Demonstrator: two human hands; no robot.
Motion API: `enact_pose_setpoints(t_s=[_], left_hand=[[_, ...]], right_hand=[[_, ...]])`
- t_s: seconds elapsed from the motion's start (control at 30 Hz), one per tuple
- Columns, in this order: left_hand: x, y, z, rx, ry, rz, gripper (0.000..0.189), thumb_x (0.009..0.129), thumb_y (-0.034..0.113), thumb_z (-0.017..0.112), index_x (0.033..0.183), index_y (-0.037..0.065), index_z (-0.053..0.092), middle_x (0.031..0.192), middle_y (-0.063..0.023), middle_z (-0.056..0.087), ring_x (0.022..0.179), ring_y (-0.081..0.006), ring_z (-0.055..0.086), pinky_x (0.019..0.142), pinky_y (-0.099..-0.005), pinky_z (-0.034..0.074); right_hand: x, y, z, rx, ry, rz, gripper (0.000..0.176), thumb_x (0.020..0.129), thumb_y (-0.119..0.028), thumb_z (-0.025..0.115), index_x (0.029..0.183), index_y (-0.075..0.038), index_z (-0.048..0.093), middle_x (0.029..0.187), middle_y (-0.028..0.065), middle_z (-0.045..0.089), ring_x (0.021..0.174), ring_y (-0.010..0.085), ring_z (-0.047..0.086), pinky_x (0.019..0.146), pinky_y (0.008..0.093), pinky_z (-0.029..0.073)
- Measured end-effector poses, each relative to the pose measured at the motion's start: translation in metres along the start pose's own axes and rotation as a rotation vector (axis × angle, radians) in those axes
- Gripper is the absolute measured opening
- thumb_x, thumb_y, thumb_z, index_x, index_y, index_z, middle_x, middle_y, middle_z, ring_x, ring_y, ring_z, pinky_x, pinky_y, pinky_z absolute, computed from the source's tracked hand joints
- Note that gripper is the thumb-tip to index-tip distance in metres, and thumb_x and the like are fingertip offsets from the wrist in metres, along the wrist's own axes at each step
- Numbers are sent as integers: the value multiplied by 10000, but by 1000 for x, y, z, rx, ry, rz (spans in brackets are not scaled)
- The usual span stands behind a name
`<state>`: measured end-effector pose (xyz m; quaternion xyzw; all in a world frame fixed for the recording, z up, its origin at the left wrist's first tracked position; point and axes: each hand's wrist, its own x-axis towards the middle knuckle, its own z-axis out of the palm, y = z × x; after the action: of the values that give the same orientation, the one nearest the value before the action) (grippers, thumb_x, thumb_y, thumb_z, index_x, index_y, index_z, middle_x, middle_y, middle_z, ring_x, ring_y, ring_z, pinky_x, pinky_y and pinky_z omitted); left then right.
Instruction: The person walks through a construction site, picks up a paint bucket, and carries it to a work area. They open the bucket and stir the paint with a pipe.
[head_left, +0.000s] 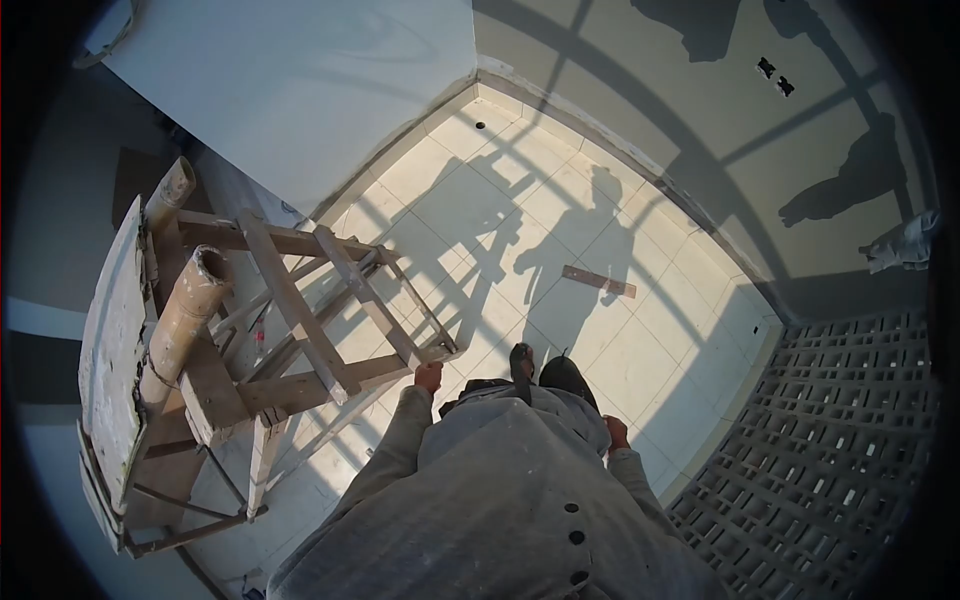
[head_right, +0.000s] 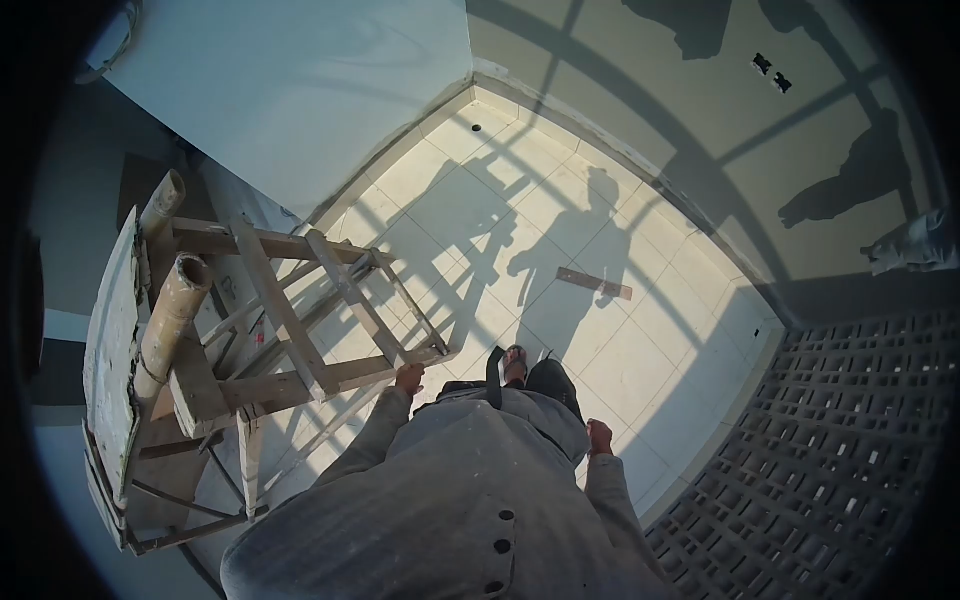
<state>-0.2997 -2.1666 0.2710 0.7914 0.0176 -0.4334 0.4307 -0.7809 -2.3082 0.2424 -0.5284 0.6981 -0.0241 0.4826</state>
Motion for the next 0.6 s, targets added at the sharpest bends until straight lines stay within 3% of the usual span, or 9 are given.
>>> enact_pose_setpoints(t_s=[0.03, 0.1, 0.13, 0.23, 0.43, 0.47, 0.5, 0.57, 0.6], left_hand=[[12, 32, 8, 41, -26, 13, 348, 808, 302, 596, 973, -2, 640, 762, -58, 618, 645, -178, 566, 598, -331, 488], [39, 80, 27, 18, 16, 166, 350, 828, 292, 622, 1015, -3, 639, 859, -83, 657, 774, -183, 607, 715, -321, 494], [48, 103, 31, 5, 7, 158, 341, 838, 279, 627, 1032, -2, 636, 911, -94, 663, 834, -185, 610, 765, -319, 484], [67, 156, 39, -77, 62, 123, 324, 862, 236, 617, 1076, -7, 622, 1005, -106, 659, 920, -190, 606, 835, -321, 472], [132, 120, 25, -325, 275, -184, 286, 844, 267, 639, 985, 18, 634, 770, -51, 644, 692, -206, 601, 600, -394, 493], [147, 94, 13, 330, 160, 19, 283, 848, 256, 626, 1014, 27, 625, 816, -56, 645, 729, -206, 603, 612, -384, 494], [147, 68, 2, 993, 11, 211, 284, 853, 246, 613, 1044, 35, 617, 863, -61, 647, 766, -207, 605, 625, -373, 494], [141, 66, 10, -58, 185, -319, 334, 865, 272, 582, 1122, 58, 584, 1027, -79, 627, 903, -225, 591, 699, -387, 491], [130, 97, 18, -293, 310, -402, 369, 868, 299, 576, 1153, 65, 568, 1092, -87, 605, 961, -236, 571, 734, -411, 481]], right_hand=[[18, -20, -3, -574, 9, -396, 297, 831, -358, 554, 843, -76, 648, 747, 168, 661, 687, 332, 648, 590, 429, 488], [99, 2, 27, -411, -9, -281, 368, 791, -417, 555, 777, -65, 659, 787, 185, 657, 762, 364, 643, 656, 468, 484], [91, 48, -23, -451, -31, -326, 365, 789, -416, 555, 774, -67, 659, 784, 182, 657, 760, 363, 643, 654, 469, 485], [163, -127, 17, -568, -94, -468, 358, 783, -414, 553, 766, -72, 659, 777, 173, 658, 755, 361, 645, 649, 471, 487], [297, -315, 0, -908, -190, -813, 337, 767, -407, 552, 731, -88, 655, 765, 151, 660, 749, 347, 651, 629, 460, 496], [324, -337, 1, -1062, -184, -925, 327, 759, -403, 553, 708, -96, 652, 761, 142, 660, 749, 336, 654, 617, 447, 503], [340, -378, -1, -1219, -274, -915, 228, 806, -312, 569, 788, -94, 632, 773, 124, 668, 697, 292, 658, 574, 424, 509], [344, -473, -1, 80, -322, 150, 178, 860, -232, 547, 948, -82, 588, 809, 107, 659, 676, 237, 645, 554, 382, 509], [359, -514, 0, 51, -347, 104, 194, 874, -227, 532, 1000, -82, 558, 825, 104, 648, 677, 213, 634, 558, 369, 509]])
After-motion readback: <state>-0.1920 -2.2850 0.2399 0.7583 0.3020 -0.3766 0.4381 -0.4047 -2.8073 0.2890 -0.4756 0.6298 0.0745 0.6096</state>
